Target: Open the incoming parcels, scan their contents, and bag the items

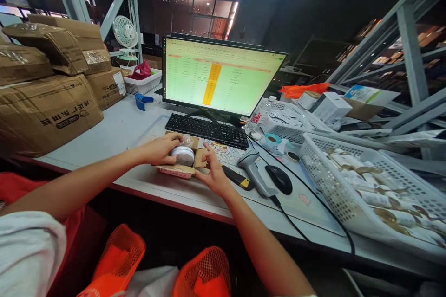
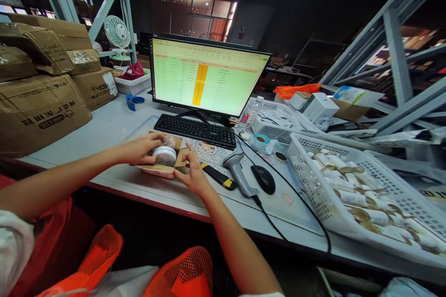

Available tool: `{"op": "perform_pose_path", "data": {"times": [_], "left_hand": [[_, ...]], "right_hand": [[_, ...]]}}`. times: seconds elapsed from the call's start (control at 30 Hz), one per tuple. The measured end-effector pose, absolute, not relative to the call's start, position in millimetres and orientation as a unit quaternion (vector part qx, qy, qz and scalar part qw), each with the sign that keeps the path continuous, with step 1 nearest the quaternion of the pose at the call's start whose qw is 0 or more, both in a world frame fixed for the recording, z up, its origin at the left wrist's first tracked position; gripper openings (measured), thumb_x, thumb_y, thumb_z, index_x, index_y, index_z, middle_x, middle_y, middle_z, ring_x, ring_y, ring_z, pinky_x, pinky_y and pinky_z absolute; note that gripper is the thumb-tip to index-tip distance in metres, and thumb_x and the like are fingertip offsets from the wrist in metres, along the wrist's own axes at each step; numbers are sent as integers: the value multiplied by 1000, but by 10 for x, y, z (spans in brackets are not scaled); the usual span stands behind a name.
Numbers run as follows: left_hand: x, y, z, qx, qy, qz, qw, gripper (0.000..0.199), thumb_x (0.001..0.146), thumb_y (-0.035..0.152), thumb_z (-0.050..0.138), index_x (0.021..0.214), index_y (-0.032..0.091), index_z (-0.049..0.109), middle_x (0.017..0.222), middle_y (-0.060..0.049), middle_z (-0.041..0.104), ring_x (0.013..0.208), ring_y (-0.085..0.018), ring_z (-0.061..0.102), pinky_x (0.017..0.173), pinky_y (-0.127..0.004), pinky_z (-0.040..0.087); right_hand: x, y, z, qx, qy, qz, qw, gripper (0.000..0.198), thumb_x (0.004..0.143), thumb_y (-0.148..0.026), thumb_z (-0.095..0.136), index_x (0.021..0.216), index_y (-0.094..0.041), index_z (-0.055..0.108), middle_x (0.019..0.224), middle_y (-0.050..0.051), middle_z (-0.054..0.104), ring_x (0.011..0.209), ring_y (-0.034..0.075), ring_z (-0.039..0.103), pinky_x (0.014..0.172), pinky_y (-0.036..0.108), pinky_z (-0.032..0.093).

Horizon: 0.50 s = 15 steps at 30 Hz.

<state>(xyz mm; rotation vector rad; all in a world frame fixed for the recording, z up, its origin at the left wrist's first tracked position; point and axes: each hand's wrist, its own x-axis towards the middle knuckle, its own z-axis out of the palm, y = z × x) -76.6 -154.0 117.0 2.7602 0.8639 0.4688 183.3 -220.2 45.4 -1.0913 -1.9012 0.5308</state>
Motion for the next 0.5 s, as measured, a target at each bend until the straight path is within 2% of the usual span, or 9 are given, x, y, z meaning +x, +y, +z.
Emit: {"op": "perform_pose_path", "data": {"times": [0.07,0.17,0.27,0.43,0.5], "left_hand": [[-799,-1618,1028,888,300,301,173,33,83,32,59,110,14,65,139,-16,56,125,-29,57,108,-40,46],[-764,-1687,876,713,317,535,324,39,85,44,53,108,15,65,118,-12,68,114,-29,62,99,-40,52],[-766,-1692,848,480,276,696,456,44,85,53,47,103,18,67,96,-8,72,99,-27,67,80,-34,57],[-1002,-1655,798,275,204,783,519,34,84,46,47,96,21,67,90,-5,73,80,-18,66,65,-26,56],[-1076,-1680,692,233,230,781,531,34,85,46,48,98,20,66,90,-4,72,76,-18,66,65,-27,57]], "right_hand": [[1774,-2254,337,-441,-735,246,452,40,81,-37,71,100,-26,38,127,11,55,113,24,58,91,38,51],[1671,-2308,279,-456,-715,284,448,48,79,-42,73,102,-27,33,103,2,55,93,20,57,84,34,49],[1642,-2324,267,-462,-714,290,439,48,81,-41,70,106,-28,32,101,1,52,88,18,54,83,33,49],[1727,-2405,168,-450,-749,196,445,39,84,-32,65,111,-27,37,110,5,51,100,22,57,93,38,50],[1730,-2471,111,-420,-777,167,439,46,85,-30,66,122,-26,39,116,9,53,109,25,58,97,41,51]]}}
